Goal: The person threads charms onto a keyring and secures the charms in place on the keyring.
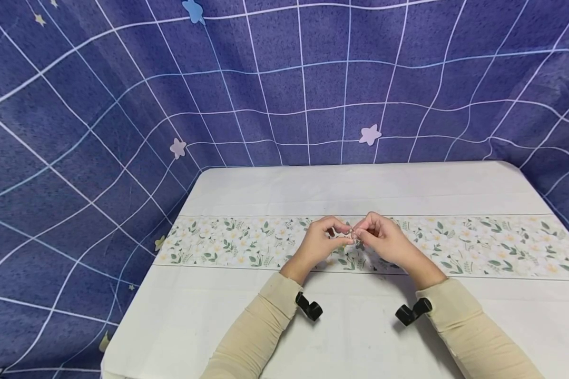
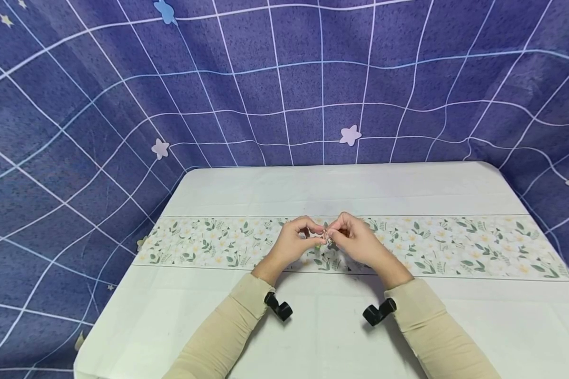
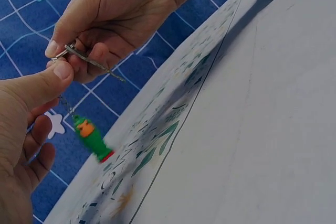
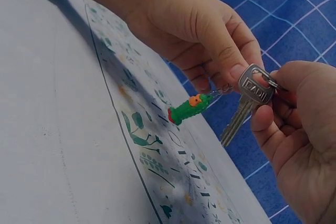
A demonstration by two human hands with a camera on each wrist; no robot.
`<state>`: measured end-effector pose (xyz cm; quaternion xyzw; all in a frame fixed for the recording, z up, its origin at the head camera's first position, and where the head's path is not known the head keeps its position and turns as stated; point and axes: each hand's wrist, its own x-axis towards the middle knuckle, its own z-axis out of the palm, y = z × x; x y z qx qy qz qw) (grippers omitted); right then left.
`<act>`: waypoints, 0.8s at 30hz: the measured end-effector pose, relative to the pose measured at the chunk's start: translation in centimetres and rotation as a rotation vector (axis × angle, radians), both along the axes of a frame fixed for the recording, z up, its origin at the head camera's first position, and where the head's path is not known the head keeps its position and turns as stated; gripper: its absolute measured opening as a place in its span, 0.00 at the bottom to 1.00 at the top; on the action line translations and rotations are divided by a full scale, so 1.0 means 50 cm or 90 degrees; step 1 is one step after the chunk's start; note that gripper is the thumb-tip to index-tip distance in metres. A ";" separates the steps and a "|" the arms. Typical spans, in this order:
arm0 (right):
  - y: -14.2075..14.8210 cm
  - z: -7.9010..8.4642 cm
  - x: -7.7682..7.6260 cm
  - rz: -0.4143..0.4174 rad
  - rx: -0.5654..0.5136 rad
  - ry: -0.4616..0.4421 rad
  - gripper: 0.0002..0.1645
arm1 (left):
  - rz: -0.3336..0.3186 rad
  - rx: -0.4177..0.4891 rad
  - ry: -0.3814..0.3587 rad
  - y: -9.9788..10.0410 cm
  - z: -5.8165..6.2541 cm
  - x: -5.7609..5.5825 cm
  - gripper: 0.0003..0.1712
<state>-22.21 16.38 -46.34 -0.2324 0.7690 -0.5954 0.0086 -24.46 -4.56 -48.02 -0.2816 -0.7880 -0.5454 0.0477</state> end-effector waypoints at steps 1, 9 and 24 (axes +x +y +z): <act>-0.001 0.001 0.001 0.000 0.005 0.002 0.05 | -0.002 0.001 -0.001 0.000 -0.001 -0.001 0.11; -0.008 0.012 0.007 -0.029 0.097 0.030 0.05 | -0.020 0.005 -0.018 -0.001 -0.004 -0.001 0.10; -0.005 -0.007 -0.001 0.006 -0.002 -0.009 0.06 | -0.028 0.017 -0.067 0.000 0.005 0.006 0.10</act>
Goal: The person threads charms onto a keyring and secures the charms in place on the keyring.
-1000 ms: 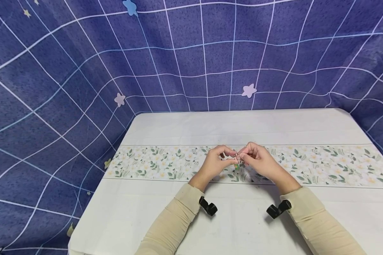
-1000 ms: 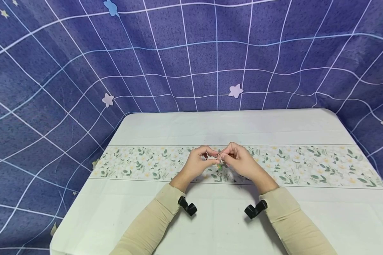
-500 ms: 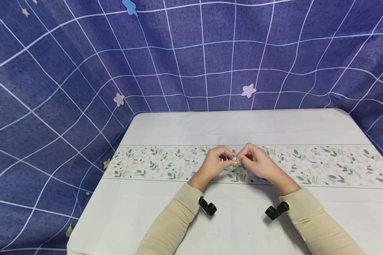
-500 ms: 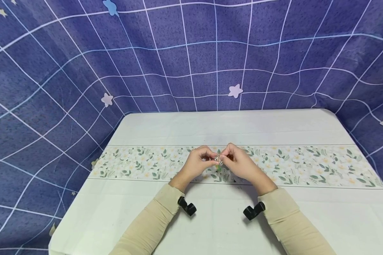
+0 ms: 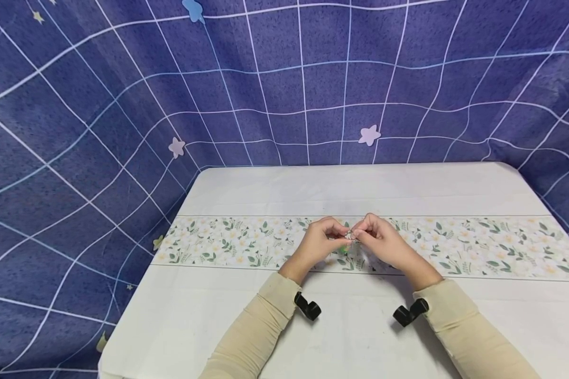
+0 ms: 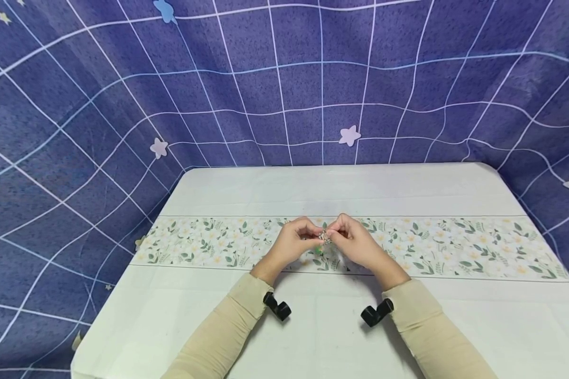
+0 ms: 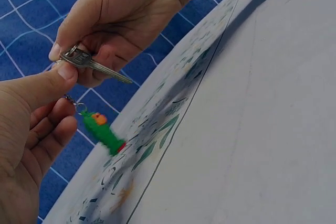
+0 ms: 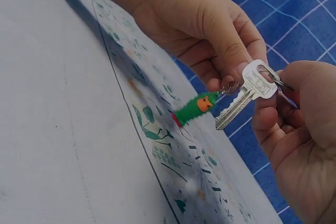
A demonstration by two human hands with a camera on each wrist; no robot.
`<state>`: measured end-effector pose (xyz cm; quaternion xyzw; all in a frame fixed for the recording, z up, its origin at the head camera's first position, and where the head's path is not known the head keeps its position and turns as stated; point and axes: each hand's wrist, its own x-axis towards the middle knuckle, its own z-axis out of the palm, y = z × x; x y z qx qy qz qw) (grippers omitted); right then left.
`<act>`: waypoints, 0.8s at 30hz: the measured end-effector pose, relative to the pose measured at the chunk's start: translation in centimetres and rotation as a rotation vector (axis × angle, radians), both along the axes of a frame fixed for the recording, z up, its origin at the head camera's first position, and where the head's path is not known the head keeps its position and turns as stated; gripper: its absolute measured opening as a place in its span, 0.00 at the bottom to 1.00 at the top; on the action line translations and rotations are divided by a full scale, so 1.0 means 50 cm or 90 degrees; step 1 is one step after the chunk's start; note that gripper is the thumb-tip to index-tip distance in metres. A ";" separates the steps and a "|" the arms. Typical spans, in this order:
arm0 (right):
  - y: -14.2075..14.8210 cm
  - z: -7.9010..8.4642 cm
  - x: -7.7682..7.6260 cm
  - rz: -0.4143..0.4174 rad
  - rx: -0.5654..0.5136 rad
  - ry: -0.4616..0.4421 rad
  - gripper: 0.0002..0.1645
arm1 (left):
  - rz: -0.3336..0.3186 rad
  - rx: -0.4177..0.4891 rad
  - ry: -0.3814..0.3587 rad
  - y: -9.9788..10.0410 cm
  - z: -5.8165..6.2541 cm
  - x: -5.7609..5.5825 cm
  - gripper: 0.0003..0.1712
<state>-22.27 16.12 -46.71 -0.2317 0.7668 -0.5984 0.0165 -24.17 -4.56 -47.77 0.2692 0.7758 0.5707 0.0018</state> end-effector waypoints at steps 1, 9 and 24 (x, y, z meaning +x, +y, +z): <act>0.000 -0.002 -0.001 0.005 -0.013 -0.006 0.06 | -0.002 -0.001 -0.008 0.000 0.000 0.000 0.10; 0.002 -0.006 -0.004 0.016 -0.046 -0.039 0.07 | -0.026 0.010 -0.030 -0.003 -0.009 -0.007 0.12; -0.003 -0.001 0.000 -0.009 0.007 -0.013 0.06 | -0.023 -0.010 -0.007 -0.003 -0.006 -0.004 0.09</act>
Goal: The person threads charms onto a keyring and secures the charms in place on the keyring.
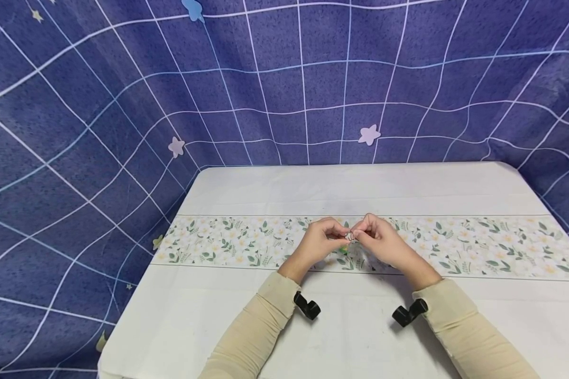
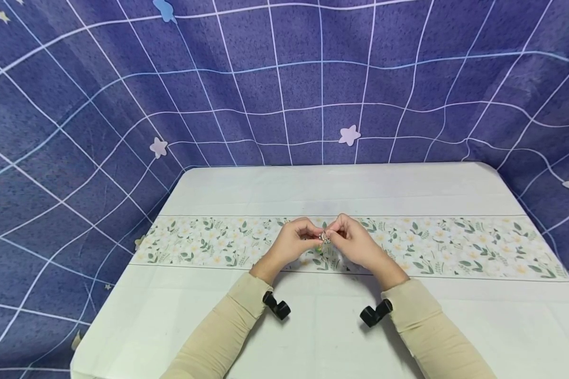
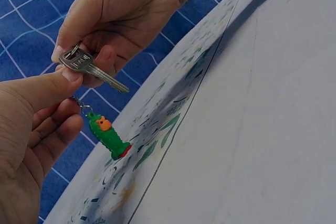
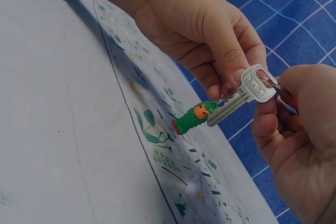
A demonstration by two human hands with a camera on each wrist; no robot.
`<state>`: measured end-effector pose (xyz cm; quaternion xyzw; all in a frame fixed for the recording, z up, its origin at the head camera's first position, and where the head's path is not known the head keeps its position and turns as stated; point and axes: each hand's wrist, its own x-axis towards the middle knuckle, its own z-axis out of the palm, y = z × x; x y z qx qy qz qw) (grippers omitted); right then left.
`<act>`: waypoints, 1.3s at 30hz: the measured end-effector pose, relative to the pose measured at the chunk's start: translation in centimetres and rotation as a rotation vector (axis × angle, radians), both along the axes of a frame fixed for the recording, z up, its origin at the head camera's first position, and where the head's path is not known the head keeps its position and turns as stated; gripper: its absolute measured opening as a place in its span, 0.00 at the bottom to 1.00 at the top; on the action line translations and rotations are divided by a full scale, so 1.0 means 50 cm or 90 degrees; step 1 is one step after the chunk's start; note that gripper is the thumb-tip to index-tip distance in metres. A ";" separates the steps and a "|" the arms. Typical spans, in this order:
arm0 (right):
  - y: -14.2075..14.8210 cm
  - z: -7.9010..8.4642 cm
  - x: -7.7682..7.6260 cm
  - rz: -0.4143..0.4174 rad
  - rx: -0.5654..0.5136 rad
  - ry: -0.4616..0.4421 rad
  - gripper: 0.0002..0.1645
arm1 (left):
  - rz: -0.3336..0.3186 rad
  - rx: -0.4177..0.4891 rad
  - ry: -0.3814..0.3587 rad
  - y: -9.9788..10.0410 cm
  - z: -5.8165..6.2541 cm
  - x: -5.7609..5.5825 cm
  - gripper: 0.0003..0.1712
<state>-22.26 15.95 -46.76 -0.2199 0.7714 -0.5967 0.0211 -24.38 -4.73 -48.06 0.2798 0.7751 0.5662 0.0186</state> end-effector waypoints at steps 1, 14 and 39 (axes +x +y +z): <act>-0.001 0.000 0.000 -0.006 0.009 0.006 0.06 | 0.003 -0.001 0.000 0.000 0.000 0.000 0.09; -0.012 -0.001 0.005 -0.067 0.106 0.067 0.05 | 0.021 0.014 -0.004 0.003 -0.001 -0.001 0.08; -0.029 0.015 0.024 -0.094 0.040 0.215 0.05 | -0.035 0.100 -0.077 -0.002 -0.019 -0.010 0.20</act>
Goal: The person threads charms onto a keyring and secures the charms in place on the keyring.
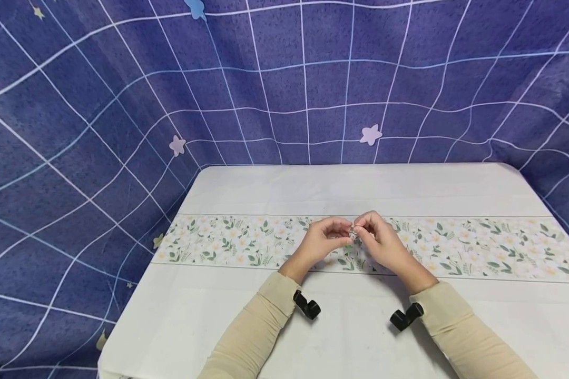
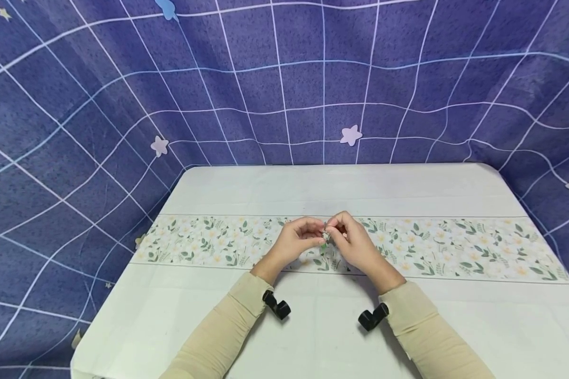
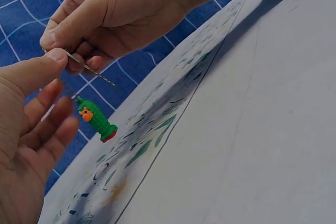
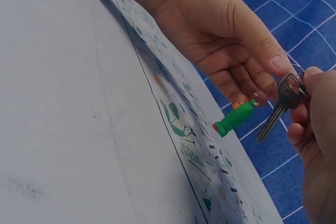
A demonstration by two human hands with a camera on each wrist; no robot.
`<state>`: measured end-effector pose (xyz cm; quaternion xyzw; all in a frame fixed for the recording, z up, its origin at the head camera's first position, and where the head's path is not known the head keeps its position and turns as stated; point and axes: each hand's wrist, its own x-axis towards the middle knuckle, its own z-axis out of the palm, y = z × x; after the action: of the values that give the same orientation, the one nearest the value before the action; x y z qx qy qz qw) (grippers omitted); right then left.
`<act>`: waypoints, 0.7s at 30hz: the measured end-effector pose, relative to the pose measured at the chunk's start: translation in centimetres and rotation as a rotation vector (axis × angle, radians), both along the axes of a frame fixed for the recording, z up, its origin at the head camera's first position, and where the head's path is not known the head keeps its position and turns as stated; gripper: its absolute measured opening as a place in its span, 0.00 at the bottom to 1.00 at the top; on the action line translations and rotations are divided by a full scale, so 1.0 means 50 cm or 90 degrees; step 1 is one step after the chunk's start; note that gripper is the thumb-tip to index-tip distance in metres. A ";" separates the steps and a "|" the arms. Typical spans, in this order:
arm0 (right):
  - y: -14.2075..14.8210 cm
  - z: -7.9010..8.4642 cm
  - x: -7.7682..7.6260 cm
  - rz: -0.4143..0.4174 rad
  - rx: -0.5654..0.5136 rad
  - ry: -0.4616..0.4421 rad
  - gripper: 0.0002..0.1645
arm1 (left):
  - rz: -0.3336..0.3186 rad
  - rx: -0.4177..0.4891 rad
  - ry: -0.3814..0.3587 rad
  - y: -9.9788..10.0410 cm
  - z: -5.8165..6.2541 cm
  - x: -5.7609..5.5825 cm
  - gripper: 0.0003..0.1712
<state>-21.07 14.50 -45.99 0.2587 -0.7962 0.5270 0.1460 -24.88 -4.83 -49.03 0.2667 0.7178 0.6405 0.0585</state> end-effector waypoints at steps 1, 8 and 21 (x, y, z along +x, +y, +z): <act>-0.002 0.009 0.005 -0.002 0.000 0.013 0.05 | -0.002 -0.001 0.003 0.000 0.001 -0.001 0.20; -0.009 0.028 0.016 0.001 0.004 0.060 0.07 | 0.012 -0.039 -0.006 0.001 0.003 -0.002 0.16; -0.010 0.006 0.003 -0.009 0.022 0.050 0.07 | 0.022 -0.049 0.027 0.001 0.005 0.001 0.13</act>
<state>-20.90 14.02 -45.71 0.2759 -0.8007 0.5017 0.1763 -24.84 -4.79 -48.78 0.2652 0.7476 0.6074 0.0427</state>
